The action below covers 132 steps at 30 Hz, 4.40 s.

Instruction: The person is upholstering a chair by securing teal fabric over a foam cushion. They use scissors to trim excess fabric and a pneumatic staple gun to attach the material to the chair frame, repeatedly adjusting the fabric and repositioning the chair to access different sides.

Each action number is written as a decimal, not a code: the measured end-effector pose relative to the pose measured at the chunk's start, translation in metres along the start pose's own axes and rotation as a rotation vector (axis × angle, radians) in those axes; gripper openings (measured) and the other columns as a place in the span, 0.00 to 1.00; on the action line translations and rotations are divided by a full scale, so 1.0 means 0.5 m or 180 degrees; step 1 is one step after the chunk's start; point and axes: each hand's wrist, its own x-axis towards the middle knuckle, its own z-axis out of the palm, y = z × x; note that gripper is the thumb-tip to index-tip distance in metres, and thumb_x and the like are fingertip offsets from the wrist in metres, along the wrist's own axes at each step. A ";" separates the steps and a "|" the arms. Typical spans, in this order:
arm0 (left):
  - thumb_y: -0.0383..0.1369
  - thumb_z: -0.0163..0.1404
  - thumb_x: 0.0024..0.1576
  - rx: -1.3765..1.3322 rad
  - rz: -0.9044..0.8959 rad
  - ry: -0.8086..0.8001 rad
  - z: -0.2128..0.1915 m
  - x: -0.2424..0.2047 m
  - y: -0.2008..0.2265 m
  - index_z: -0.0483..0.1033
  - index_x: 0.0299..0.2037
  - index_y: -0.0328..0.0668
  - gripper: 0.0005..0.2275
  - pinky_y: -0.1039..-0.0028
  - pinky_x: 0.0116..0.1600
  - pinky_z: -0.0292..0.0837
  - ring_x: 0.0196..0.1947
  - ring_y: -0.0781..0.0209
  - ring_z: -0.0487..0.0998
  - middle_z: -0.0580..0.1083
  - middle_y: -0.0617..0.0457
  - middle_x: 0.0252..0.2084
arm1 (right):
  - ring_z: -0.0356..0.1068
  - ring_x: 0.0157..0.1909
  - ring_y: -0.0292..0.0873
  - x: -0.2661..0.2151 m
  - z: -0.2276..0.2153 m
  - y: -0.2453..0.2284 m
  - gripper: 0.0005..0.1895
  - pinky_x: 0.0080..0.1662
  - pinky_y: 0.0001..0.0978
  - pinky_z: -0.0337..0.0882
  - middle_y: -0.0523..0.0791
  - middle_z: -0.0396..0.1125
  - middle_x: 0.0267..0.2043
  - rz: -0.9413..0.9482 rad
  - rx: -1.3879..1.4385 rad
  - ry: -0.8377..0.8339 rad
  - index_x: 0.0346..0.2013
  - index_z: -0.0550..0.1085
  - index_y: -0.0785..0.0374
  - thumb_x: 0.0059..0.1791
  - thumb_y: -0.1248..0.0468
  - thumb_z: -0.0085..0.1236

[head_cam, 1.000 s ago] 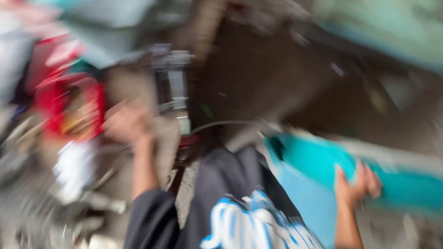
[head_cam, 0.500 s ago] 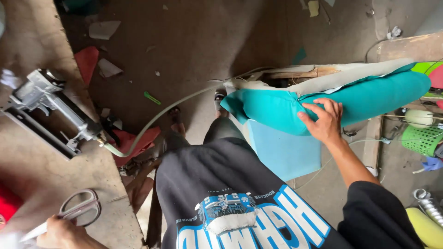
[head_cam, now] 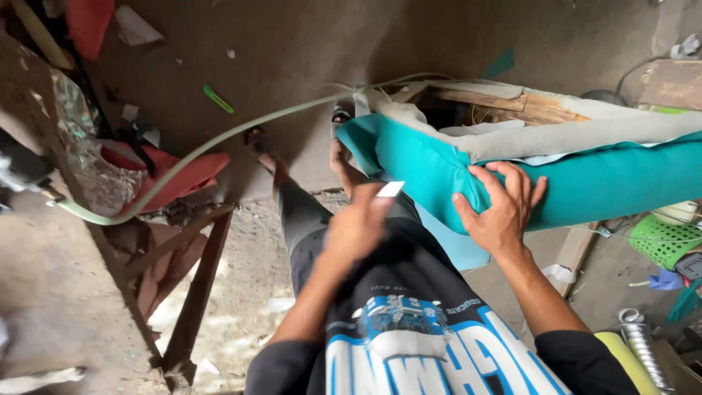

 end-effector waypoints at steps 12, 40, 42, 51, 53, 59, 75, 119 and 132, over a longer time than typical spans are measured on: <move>0.57 0.34 0.66 -0.1002 0.0367 -0.0991 0.218 0.087 0.122 0.80 0.42 0.56 0.23 0.45 0.55 0.74 0.53 0.33 0.80 0.81 0.41 0.39 | 0.61 0.68 0.54 0.004 -0.009 -0.023 0.24 0.69 0.68 0.32 0.45 0.65 0.61 -0.0051 0.0010 0.0068 0.58 0.80 0.51 0.47 0.53 0.62; 0.55 0.36 0.64 -0.1032 0.0429 -0.0742 0.171 0.046 0.171 0.75 0.30 0.48 0.24 0.52 0.52 0.74 0.48 0.35 0.82 0.79 0.40 0.31 | 0.64 0.63 0.52 0.014 0.001 -0.018 0.19 0.69 0.63 0.35 0.44 0.65 0.55 -0.0162 -0.0033 0.0364 0.51 0.80 0.53 0.46 0.55 0.60; 0.55 0.36 0.64 -0.1157 0.0309 -0.0711 0.190 0.048 0.176 0.75 0.30 0.47 0.24 0.52 0.51 0.74 0.48 0.34 0.82 0.79 0.40 0.31 | 0.64 0.63 0.51 0.013 0.001 -0.015 0.18 0.69 0.62 0.35 0.44 0.65 0.55 -0.0182 -0.0039 0.0370 0.51 0.80 0.53 0.47 0.55 0.60; 0.63 0.41 0.59 -0.1814 -0.0098 -0.0573 0.239 0.079 0.190 0.74 0.21 0.47 0.29 0.57 0.48 0.74 0.43 0.38 0.82 0.77 0.42 0.26 | 0.65 0.64 0.50 0.004 0.017 0.002 0.17 0.71 0.59 0.34 0.43 0.67 0.55 -0.0180 0.0068 0.0532 0.50 0.81 0.52 0.48 0.54 0.61; 0.65 0.40 0.59 -0.1880 -0.0186 -0.0532 0.246 0.074 0.187 0.74 0.20 0.50 0.30 0.60 0.47 0.74 0.41 0.42 0.83 0.77 0.46 0.24 | 0.66 0.63 0.50 0.004 0.016 -0.005 0.17 0.71 0.58 0.33 0.43 0.67 0.55 -0.0204 0.0087 0.0556 0.50 0.81 0.53 0.48 0.54 0.61; 0.59 0.38 0.64 -0.3150 -0.0139 0.0296 0.262 0.129 0.167 0.66 0.21 0.43 0.29 0.56 0.46 0.63 0.39 0.47 0.71 0.69 0.40 0.25 | 0.66 0.64 0.52 0.003 0.012 -0.012 0.16 0.71 0.59 0.34 0.44 0.68 0.55 -0.0197 0.0112 0.0603 0.49 0.80 0.53 0.49 0.53 0.60; 0.56 0.32 0.65 0.0519 0.0712 -0.0699 0.137 0.099 0.168 0.79 0.39 0.45 0.26 0.46 0.47 0.75 0.43 0.32 0.83 0.80 0.41 0.32 | 0.69 0.61 0.50 0.008 0.014 -0.013 0.09 0.71 0.61 0.41 0.41 0.71 0.49 -0.0543 0.0366 0.0824 0.39 0.83 0.50 0.46 0.56 0.63; 0.53 0.31 0.66 -0.1503 0.0586 -0.1208 0.191 0.114 0.162 0.82 0.51 0.42 0.29 0.46 0.64 0.71 0.61 0.32 0.77 0.81 0.35 0.51 | 0.77 0.53 0.55 0.283 0.010 0.089 0.09 0.53 0.44 0.74 0.45 0.78 0.50 -0.1104 0.1110 -0.1628 0.35 0.80 0.60 0.59 0.62 0.63; 0.48 0.37 0.61 -0.1534 0.0545 -0.1619 0.276 0.243 0.153 0.73 0.21 0.46 0.22 0.64 0.22 0.71 0.14 0.50 0.75 0.69 0.48 0.15 | 0.78 0.47 0.56 0.302 0.019 0.083 0.09 0.48 0.43 0.75 0.49 0.78 0.43 -0.1245 0.1496 -0.1589 0.31 0.79 0.64 0.53 0.65 0.69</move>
